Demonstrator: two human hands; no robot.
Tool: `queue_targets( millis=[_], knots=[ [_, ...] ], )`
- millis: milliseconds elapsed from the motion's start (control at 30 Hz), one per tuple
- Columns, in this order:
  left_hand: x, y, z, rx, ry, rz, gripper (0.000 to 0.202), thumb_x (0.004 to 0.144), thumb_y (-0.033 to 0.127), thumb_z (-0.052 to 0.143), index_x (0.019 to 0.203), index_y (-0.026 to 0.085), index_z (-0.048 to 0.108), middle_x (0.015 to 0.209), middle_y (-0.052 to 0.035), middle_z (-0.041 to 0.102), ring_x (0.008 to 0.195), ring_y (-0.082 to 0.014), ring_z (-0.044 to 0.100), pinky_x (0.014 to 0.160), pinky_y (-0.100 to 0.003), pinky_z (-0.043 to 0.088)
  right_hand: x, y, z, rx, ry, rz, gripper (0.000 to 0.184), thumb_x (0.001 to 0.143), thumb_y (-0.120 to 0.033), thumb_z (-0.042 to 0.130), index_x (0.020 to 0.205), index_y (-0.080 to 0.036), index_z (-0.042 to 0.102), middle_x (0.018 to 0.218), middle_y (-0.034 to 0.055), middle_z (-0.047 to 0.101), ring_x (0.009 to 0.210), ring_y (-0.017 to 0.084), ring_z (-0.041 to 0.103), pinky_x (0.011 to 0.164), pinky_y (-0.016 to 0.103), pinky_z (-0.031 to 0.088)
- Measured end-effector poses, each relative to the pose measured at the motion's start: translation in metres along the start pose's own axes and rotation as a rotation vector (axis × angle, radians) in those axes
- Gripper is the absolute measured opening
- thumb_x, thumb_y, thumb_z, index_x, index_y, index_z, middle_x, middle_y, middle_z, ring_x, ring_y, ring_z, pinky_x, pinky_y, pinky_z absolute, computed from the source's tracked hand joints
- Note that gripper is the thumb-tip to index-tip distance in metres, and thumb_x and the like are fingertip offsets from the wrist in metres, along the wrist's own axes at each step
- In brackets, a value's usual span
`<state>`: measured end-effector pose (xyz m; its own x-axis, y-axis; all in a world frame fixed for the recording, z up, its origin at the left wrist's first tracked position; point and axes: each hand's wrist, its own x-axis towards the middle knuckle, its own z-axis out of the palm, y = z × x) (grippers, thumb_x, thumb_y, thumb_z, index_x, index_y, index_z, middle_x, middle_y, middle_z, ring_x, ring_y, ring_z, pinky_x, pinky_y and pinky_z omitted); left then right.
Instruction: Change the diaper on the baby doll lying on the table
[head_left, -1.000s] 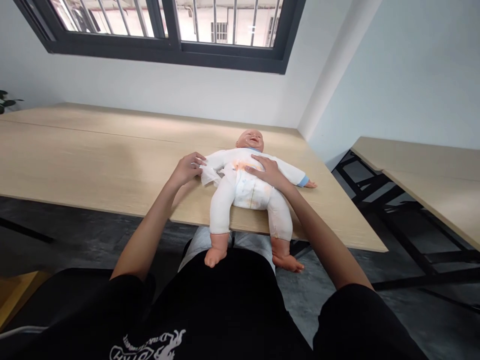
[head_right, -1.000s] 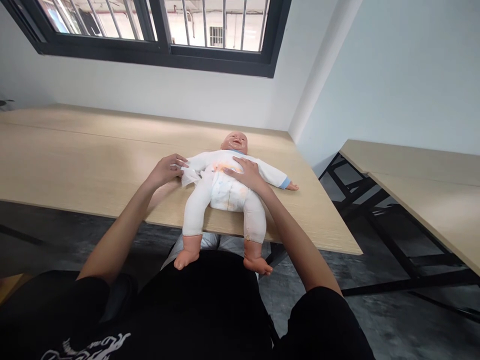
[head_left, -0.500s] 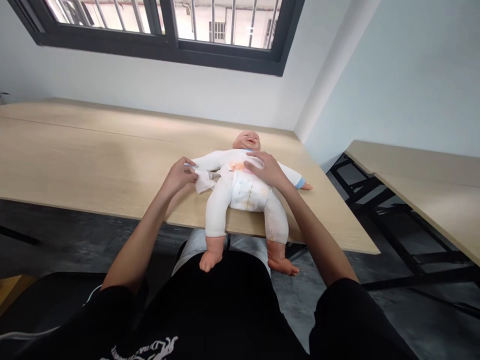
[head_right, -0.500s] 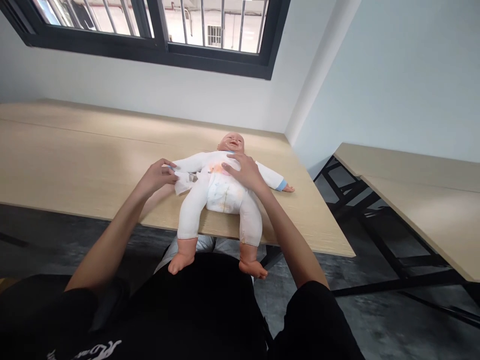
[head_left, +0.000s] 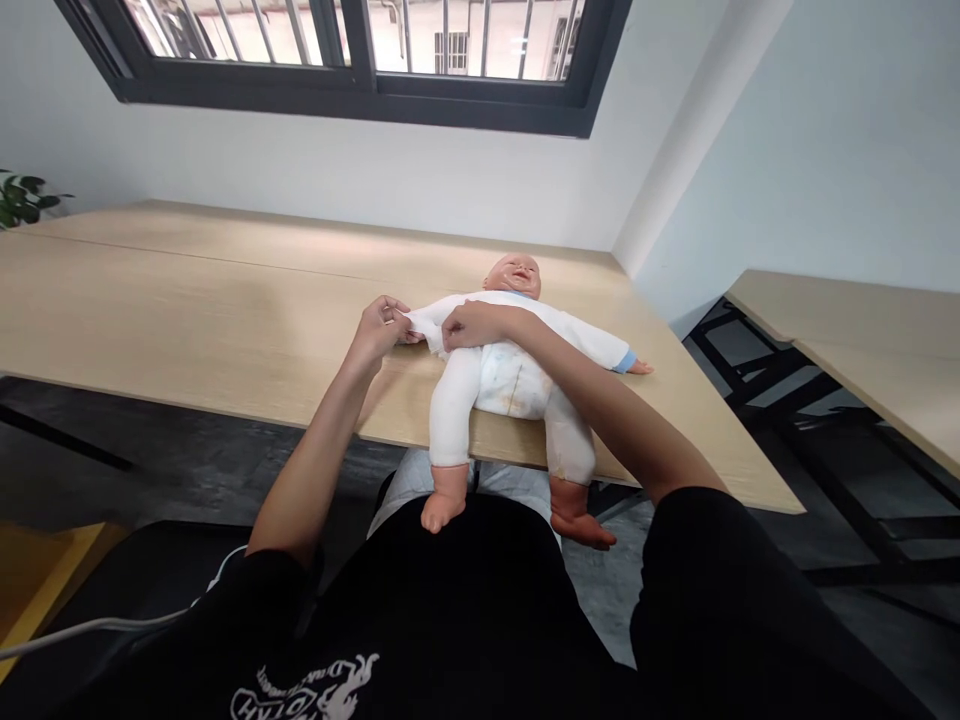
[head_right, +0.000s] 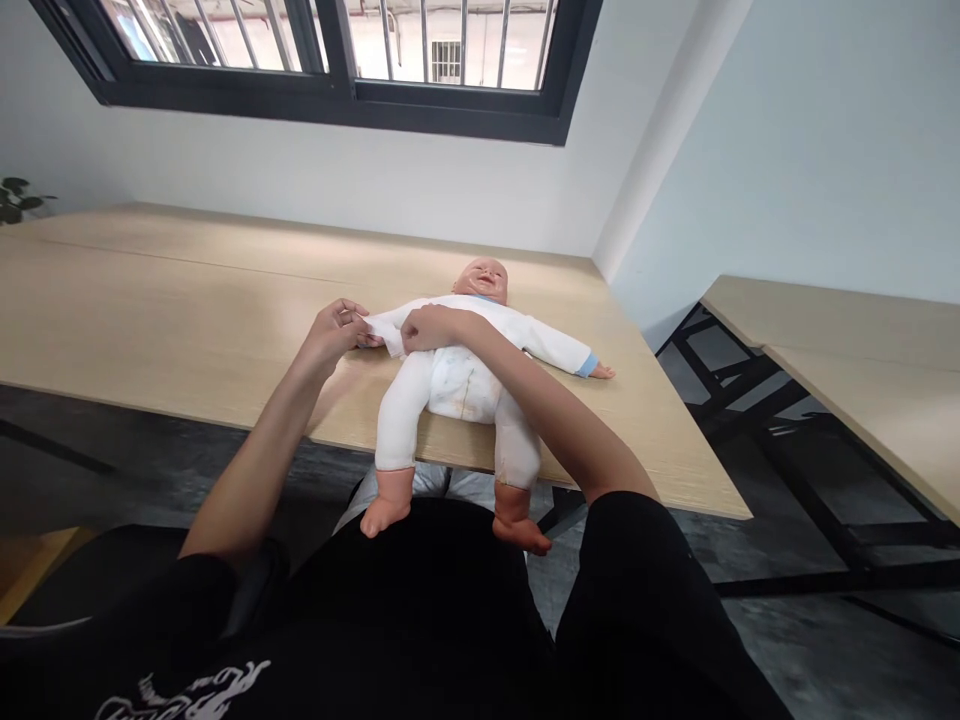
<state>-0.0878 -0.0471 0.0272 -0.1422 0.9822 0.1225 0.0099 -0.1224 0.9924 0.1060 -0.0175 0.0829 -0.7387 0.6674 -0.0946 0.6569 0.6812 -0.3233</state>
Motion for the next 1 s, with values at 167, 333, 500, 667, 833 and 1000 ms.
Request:
queue_targets(
  millis=[167,333,500,667,833,1000],
  knots=[
    [0.0,-0.003,-0.007,-0.023,0.053,0.004,0.03,0.06,0.004,0.054,0.087,0.017,0.05,0.059,0.0052,0.06,0.049,-0.0129,0.062,0.054,-0.021,0.048,0.002,0.019,0.003,0.013,0.071,-0.049,0.029,0.08,-0.019,0.067,0.109,-0.022,0.062,0.109,0.0022,0.072,0.093,0.02,0.065,0.081,0.029,0.048],
    [-0.002,0.014,0.01,-0.044,0.025,0.069,0.024,0.065,0.005,0.055,0.084,0.019,0.05,0.058,0.006,0.058,0.048,-0.0129,0.06,0.053,-0.022,0.049,-0.011,0.042,0.002,0.182,0.395,-0.162,0.023,0.087,-0.027,0.061,0.107,-0.018,0.059,0.118,0.0086,0.068,0.113,0.024,0.062,0.098,0.039,0.05],
    [-0.004,0.037,0.051,0.095,-0.114,0.25,0.027,0.067,0.0,0.052,0.084,0.02,0.049,0.056,0.008,0.051,0.053,-0.0136,0.059,0.058,-0.023,0.048,-0.054,0.053,-0.004,0.304,0.466,-0.105,0.04,0.085,-0.049,0.069,0.112,-0.02,0.067,0.132,0.0089,0.062,0.128,0.028,0.054,0.112,0.046,0.044],
    [-0.015,0.043,0.089,0.443,-0.176,0.451,0.028,0.07,-0.002,0.055,0.084,0.021,0.049,0.062,0.0057,0.048,0.061,-0.0151,0.054,0.06,-0.026,0.038,-0.058,0.06,0.023,0.307,0.411,-0.148,0.029,0.088,-0.046,0.06,0.099,-0.02,0.067,0.117,0.0088,0.067,0.116,0.029,0.058,0.107,0.047,0.045],
    [-0.03,0.041,0.106,0.773,-0.246,0.575,0.028,0.078,0.0,0.051,0.099,0.02,0.053,0.077,-0.0009,0.059,0.08,-0.0227,0.061,0.071,-0.031,0.039,-0.041,0.072,0.044,0.388,0.614,-0.014,0.023,0.092,-0.029,0.035,0.086,-0.021,0.056,0.105,0.0086,0.066,0.108,0.027,0.058,0.107,0.047,0.044],
    [-0.037,0.041,0.113,0.954,-0.325,0.605,0.037,0.084,0.0,0.047,0.119,0.011,0.051,0.1,-0.0129,0.067,0.097,-0.0285,0.064,0.077,-0.032,0.042,-0.041,0.078,0.046,0.5,0.749,-0.016,0.026,0.096,-0.036,0.034,0.079,-0.023,0.049,0.104,0.0081,0.066,0.112,0.025,0.059,0.11,0.041,0.044]
  ],
)
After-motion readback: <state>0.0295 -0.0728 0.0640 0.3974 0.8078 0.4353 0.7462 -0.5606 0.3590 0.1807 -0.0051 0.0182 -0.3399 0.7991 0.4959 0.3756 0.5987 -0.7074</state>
